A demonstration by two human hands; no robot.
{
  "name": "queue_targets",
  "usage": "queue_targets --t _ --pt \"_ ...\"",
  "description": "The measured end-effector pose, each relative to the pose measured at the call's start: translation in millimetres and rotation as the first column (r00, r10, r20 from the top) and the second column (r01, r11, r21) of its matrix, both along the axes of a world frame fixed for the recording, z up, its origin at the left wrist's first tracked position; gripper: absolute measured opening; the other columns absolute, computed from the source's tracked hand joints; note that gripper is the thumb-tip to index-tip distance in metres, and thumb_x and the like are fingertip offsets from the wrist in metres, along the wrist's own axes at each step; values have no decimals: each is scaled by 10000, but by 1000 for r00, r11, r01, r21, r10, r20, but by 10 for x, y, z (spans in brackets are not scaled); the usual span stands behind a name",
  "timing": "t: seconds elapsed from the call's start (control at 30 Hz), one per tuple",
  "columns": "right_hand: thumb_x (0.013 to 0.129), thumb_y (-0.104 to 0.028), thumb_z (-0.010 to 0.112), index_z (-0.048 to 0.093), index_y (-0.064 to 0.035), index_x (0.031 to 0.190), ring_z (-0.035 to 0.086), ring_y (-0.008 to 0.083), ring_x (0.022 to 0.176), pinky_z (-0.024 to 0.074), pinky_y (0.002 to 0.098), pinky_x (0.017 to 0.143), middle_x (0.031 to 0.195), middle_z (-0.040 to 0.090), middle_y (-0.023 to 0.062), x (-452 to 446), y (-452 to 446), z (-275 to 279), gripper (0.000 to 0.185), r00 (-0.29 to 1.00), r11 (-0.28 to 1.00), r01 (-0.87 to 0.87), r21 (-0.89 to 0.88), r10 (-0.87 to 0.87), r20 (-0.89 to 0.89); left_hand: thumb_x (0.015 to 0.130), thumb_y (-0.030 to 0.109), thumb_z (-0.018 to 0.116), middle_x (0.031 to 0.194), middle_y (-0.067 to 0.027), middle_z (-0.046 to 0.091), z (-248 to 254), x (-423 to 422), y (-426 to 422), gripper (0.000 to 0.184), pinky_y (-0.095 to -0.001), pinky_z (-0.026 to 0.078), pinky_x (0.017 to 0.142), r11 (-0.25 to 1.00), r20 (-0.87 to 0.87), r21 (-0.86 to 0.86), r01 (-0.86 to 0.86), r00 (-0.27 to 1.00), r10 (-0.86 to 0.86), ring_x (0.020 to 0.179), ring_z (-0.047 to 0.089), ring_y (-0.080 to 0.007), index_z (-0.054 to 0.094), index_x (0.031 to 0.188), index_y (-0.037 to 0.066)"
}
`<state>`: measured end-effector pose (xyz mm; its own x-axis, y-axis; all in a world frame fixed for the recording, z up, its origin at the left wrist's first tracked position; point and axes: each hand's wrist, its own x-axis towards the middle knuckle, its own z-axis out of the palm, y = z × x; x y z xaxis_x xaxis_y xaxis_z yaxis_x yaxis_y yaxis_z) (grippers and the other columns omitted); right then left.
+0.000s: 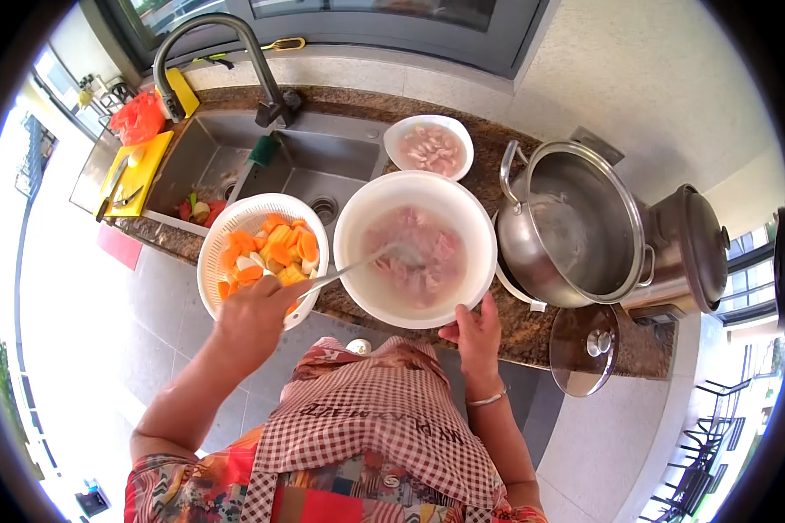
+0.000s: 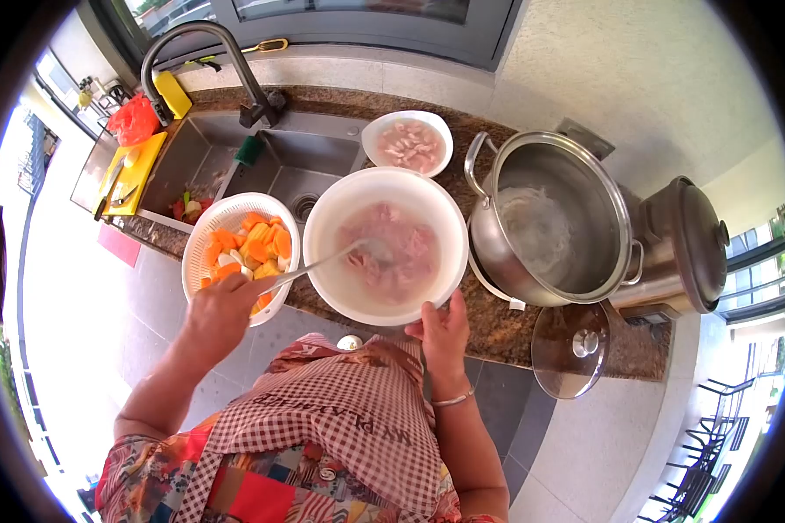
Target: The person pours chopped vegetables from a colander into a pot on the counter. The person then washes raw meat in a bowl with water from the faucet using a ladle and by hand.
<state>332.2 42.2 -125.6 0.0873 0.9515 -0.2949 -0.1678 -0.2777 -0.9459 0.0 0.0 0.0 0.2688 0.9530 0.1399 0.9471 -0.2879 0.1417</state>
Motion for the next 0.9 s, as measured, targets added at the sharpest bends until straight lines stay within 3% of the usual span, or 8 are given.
queue_targets --t 0.07,0.2,0.4,0.57,0.7,0.9 --pt "1017 -57 591 379 53 1460 699 161 625 598 269 543 863 717 122 -2 21 3 503 1000 1000 -6 4 6 8 906 14 635 903 -85 658 -230 112 116 424 -388 575 613 997 105 -20 -81 991 83 719 697 -283 690 1305 147" --pt "1021 -53 583 384 64 1448 698 161 621 595 268 546 859 716 121 -6 -55 53 485 999 999 25 -24 -24 23 895 3 602 882 -98 654 -317 320 231 473 -435 557 613 989 312 64 -136 944 110 714 685 -316 681 1329 173" --pt "1019 -57 591 357 66 1474 702 165 625 596 267 550 863 715 118 10 -41 39 526 999 999 37 -31 -37 -7 906 42 630 862 -97 636 -275 315 134 428 -442 552 611 996 206 -86 13 978 5 677 663 -318 689 1311 170" --pt "1013 -49 590 295 83 1528 705 162 631 603 275 556 872 715 128 -18 -55 16 608 998 997 65 -41 -65 22 887 6 666 850 -88 650 459 -57 -138 338 -419 555 624 996 105 -93 -11 994 21 683 679 -294 751 1187 135" --pt "1011 -48 589 247 88 1558 704 167 632 607 279 560 882 715 136 10 -41 4 659 999 998 40 -44 -39 28 857 -33 689 845 -89 659 599 -86 -192 305 -408 560 635 992 104 -113 -59 992 71 700 692 -286 775 1110 113" --pt "1012 -50 581 278 87 1539 704 170 631 605 283 561 855 712 132 34 -30 41 623 1000 1000 0 -25 0 -5 912 29 645 850 -81 642 -159 151 80 370 -405 553 595 1000 138 -23 -11 990 14 685 672 -281 728 1250 156"
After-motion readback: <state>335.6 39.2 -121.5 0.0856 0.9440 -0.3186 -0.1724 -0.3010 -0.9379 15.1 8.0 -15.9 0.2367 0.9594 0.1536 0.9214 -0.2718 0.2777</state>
